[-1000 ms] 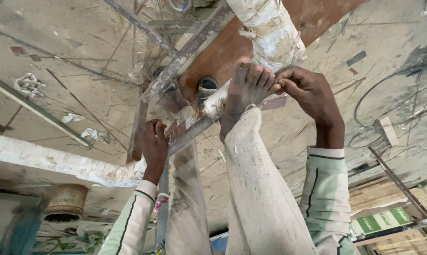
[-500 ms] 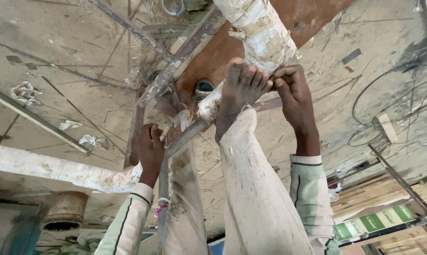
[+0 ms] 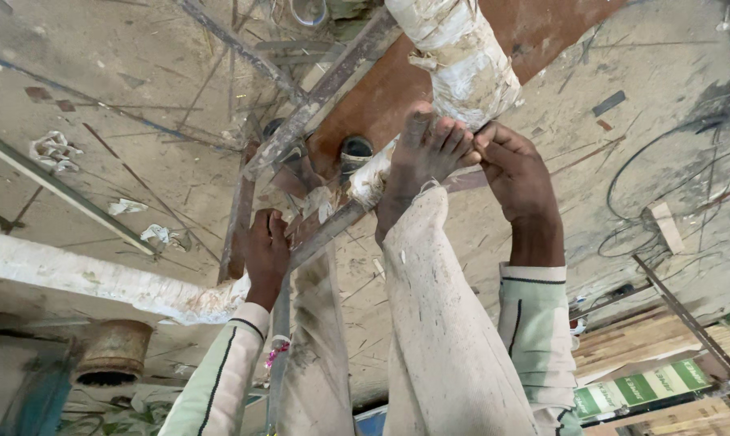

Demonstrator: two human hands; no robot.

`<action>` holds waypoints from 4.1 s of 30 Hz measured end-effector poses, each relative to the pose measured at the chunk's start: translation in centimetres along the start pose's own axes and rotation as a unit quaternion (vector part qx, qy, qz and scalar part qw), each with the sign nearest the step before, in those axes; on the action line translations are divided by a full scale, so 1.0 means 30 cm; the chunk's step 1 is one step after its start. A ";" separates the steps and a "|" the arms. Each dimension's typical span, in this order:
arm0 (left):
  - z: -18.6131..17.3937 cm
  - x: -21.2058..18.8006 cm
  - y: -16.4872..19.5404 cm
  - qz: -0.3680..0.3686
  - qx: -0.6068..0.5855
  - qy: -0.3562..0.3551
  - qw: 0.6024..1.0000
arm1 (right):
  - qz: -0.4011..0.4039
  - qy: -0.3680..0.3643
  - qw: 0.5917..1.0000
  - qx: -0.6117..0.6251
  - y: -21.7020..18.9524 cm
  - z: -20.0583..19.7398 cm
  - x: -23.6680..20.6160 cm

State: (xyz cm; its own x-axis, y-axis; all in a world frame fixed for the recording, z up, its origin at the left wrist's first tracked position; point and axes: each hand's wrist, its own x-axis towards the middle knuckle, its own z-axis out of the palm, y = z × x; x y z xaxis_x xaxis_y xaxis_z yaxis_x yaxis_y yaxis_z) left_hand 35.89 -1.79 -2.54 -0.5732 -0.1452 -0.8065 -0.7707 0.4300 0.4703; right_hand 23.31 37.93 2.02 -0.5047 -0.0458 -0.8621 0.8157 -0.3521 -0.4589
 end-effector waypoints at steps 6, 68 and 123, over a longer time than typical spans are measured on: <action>0.003 0.005 0.010 0.051 0.039 0.026 0.998 | 0.005 0.011 1.000 -0.012 0.026 -0.025 0.008; -0.725 -0.331 -0.291 -0.272 0.055 0.167 0.946 | -0.345 0.180 0.920 0.056 0.239 0.245 -0.550; -0.723 -0.486 -0.362 -0.169 0.155 0.108 0.967 | -0.305 0.268 0.822 0.400 0.232 0.314 -0.577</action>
State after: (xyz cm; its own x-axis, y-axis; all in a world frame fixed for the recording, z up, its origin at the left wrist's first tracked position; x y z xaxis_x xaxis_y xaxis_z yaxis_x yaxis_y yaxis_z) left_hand 46.57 -23.68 11.89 -0.3732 -0.4929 -0.7860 -0.8231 0.5668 0.0353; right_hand 35.07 27.46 15.76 -0.3785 0.7099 -0.5940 -0.0978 -0.6688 -0.7370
